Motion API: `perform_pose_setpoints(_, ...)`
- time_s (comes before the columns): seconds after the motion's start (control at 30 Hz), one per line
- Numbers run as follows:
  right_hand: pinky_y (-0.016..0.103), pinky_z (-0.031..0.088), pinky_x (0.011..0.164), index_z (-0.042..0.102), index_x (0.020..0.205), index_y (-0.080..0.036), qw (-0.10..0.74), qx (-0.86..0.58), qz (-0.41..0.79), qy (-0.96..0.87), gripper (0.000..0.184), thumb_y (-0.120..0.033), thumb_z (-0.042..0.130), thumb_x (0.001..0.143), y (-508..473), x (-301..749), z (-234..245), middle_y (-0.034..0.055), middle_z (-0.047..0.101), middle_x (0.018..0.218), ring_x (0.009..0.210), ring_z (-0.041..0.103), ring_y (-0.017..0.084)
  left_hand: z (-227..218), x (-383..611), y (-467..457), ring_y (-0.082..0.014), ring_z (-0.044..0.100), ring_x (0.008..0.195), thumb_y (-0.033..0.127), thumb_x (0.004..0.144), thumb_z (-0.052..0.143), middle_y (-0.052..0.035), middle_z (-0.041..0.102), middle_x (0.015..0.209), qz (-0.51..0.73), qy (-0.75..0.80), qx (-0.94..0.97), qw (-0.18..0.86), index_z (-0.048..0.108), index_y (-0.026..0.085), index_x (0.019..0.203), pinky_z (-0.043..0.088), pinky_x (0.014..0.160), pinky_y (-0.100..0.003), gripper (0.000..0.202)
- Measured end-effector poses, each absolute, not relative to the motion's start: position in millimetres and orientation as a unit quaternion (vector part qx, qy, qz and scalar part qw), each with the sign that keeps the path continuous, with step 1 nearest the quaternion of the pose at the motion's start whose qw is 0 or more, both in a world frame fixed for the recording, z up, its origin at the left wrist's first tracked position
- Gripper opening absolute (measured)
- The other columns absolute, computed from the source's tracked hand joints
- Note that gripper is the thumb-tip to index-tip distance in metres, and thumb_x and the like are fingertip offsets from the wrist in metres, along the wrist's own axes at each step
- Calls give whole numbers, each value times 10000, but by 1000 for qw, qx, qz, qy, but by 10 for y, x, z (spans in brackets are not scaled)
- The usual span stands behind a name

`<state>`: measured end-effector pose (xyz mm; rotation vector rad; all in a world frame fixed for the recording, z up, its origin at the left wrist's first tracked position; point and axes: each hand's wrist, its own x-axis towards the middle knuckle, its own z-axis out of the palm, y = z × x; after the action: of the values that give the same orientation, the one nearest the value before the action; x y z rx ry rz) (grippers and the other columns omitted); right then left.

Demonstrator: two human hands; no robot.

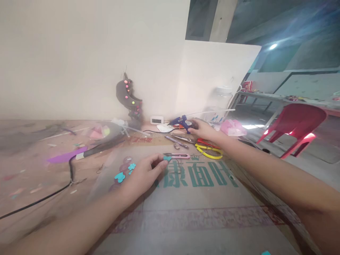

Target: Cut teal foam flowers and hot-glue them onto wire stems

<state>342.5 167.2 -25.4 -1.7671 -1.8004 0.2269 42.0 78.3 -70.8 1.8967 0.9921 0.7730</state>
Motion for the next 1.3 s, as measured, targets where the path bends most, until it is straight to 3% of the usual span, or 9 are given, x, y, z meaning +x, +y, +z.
perform_pose_setpoints(0.1, 381, 493, 963, 554, 1377, -97, 281, -699, 89, -651, 629, -424, 706, 861, 1953, 3401, -203, 195, 662, 1315, 1156, 646, 314, -723, 412, 795, -136, 460, 655, 447, 922, 517, 37, 488, 686, 305, 404, 748, 429, 505, 196, 757, 360, 607, -262, 301)
perform_pose_setpoints(0.17, 355, 519, 906, 610, 1309, -135, 267, -706, 105, -647, 560, -480, 689, 876, 2093, 3359, -203, 143, 718, 1217, 1056, 685, 278, -720, 410, 794, -134, 453, 657, 446, 909, 539, 39, 488, 689, 303, 413, 739, 438, 502, 196, 754, 355, 611, -265, 296)
perform_pose_setpoints(0.3, 407, 563, 882, 646, 1202, -156, 236, -711, 131, -649, 344, -389, 641, 949, 2252, 3248, -306, 84, 690, 1171, 1011, 677, 226, -708, 413, 781, -139, 453, 685, 448, 903, 549, 36, 482, 704, 299, 427, 733, 437, 512, 193, 754, 347, 628, -270, 297)
perform_pose_setpoints(0.5, 428, 579, 867, 607, 1246, -153, 224, -745, 119, -617, 328, -335, 616, 973, 2222, 3185, -370, 91, 640, 1228, 1030, 662, 224, -685, 430, 767, -133, 441, 675, 453, 902, 557, 40, 480, 699, 301, 409, 734, 452, 509, 194, 753, 339, 620, -267, 303)
perform_pose_setpoints(0.7, 287, 519, 647, 707, 841, -115, 282, -716, 103, -631, 314, -408, 627, 924, 1796, 3149, -111, 55, 699, 625, 648, 675, 205, -713, 419, 772, -139, 461, 677, 473, 934, 506, 32, 495, 712, 316, 402, 738, 441, 538, 195, 784, 359, 622, -266, 317)
perform_pose_setpoints(0.77, 280, 516, 675, 724, 867, -144, 302, -694, 102, -646, 289, -405, 612, 922, 1573, 3111, -60, 54, 732, 666, 694, 694, 211, -727, 416, 773, -141, 481, 666, 469, 936, 506, 31, 519, 705, 323, 400, 734, 444, 533, 201, 789, 370, 618, -266, 307)
perform_pose_setpoints(0.9, 308, 531, 842, 709, 1074, -226, 370, -600, 130, -697, 246, -379, 589, 924, 1092, 3023, -98, 37, 777, 1003, 908, 719, 205, -692, 415, 747, -141, 501, 645, 449, 936, 508, 32, 537, 680, 333, 407, 722, 450, 513, 206, 766, 382, 612, -266, 296)
perform_pose_setpoints(1.07, 376, 552, 771, 672, 895, -202, 398, -567, 170, -701, 301, -498, 624, 870, 592, 2962, -269, 52, 732, 785, 775, 698, 245, -624, 413, 702, -140, 506, 651, 408, 937, 504, 29, 551, 692, 330, 425, 728, 424, 514, 205, 750, 384, 620, -271, 276)
perform_pose_setpoints(1.3, 353, 569, 752, 662, 828, -246, 390, -533, 176, -730, 277, -507, 589, 888, 301, 2964, -518, 31, 722, 846, 820, 684, 238, -633, 412, 704, -139, 482, 655, 394, 931, 510, 36, 524, 686, 333, 433, 732, 407, 510, 205, 742, 368, 610, -269, 267)
